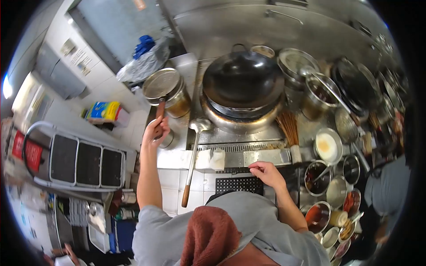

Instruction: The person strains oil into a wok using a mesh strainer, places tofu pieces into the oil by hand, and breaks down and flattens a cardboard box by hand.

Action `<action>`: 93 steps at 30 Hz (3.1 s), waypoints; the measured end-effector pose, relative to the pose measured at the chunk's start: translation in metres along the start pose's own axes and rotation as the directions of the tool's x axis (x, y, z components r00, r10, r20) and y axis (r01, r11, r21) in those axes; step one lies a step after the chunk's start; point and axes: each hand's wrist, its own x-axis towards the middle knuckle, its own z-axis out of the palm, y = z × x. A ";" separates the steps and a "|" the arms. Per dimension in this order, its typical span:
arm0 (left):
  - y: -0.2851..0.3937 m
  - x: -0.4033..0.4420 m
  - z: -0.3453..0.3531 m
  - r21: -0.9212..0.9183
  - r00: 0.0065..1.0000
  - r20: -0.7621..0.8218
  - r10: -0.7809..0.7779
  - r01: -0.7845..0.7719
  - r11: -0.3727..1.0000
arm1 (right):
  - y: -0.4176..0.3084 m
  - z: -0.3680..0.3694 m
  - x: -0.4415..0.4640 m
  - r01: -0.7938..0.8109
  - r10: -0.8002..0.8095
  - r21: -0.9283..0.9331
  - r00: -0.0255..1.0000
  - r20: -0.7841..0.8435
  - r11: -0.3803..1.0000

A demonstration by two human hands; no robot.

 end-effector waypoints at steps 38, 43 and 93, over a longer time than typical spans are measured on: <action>0.080 -0.056 0.033 0.636 0.917 0.006 0.398 -0.311 0.706 | -0.164 0.206 0.243 -0.332 0.118 0.839 0.943 0.312 0.431; 0.056 -0.063 0.010 0.377 0.949 0.009 0.314 -0.294 0.878 | -0.146 0.091 0.293 -0.195 0.103 0.757 0.980 0.168 0.623; 0.082 0.425 0.059 0.949 0.986 -0.032 0.163 0.081 -0.305 | -0.098 -0.158 0.097 0.121 0.055 0.412 0.919 -0.389 0.903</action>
